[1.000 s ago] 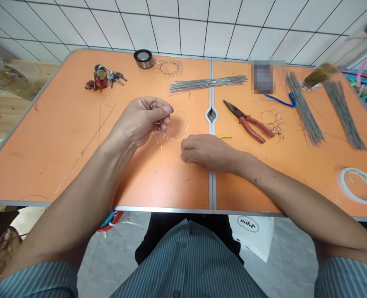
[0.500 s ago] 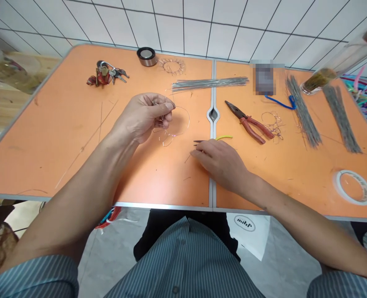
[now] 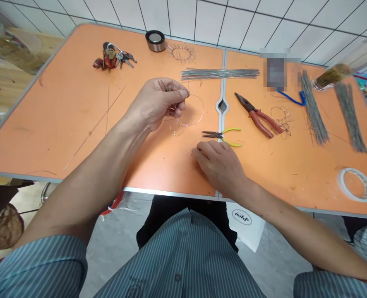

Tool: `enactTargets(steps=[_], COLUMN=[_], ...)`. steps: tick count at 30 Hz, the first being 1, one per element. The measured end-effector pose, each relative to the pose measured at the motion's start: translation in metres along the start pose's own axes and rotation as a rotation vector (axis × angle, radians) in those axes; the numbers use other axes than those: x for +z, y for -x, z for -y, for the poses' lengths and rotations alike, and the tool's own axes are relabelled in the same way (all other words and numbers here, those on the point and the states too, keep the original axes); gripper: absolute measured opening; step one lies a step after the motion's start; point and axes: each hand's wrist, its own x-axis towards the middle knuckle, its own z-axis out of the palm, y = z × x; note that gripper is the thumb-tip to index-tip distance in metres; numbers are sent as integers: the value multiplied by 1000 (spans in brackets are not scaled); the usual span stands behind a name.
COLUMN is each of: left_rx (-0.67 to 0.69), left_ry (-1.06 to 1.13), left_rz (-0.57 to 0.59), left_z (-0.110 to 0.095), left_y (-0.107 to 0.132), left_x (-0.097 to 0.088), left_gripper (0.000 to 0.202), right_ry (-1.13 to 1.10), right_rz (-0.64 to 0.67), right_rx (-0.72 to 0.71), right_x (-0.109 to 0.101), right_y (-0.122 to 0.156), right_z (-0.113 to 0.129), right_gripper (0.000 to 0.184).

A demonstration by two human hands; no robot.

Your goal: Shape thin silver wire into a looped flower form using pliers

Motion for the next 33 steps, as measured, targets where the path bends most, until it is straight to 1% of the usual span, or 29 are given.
enactTargets(steps=[6,10,12,14,16,18,21,24,26,28,31,33], left_rx=[-18,-2,7,13,18,24,31,25,17,7,-3,-3], left_ry=[-31,-37,-34,-27,-16,-9,-4,18,28,31,36,44], left_rz=[10,21,24,27,37,50,49,10,-28,-54,-59,-59], left_z=[-3,-3,-2,0,2,3,2,-3,-7,-11,-13,-12], left_y=[5,5,4,3,2,1,-1,-2,-3,-4,-4,-4], left_x=[1,1,2,2,2,1,-2,-8,-12,-16,-17,-17], left_gripper=[17,17,18,19,20,20,20,20,19,19,19,19], right_ry=[-27,-90,-131,-167,-185,-206,-257,-194,-184,-204,-195,-167], right_rz=[-11,-3,-19,-45,-70,-74,-27,78,173,265,370,398], right_rx=[-33,-43,-30,-7,16,22,-43,-211,-331,-419,-485,-510], right_x=[-4,-6,-6,-3,1,5,5,-2,-10,-18,-24,-25], right_y=[0,0,0,-1,-5,-14,-32,-51,-62,-71,-80,-83], right_z=[28,36,34,26,14,-2,-24,-35,-35,-32,-26,-23], right_gripper=[31,31,34,37,38,36,25,27,28,28,30,32])
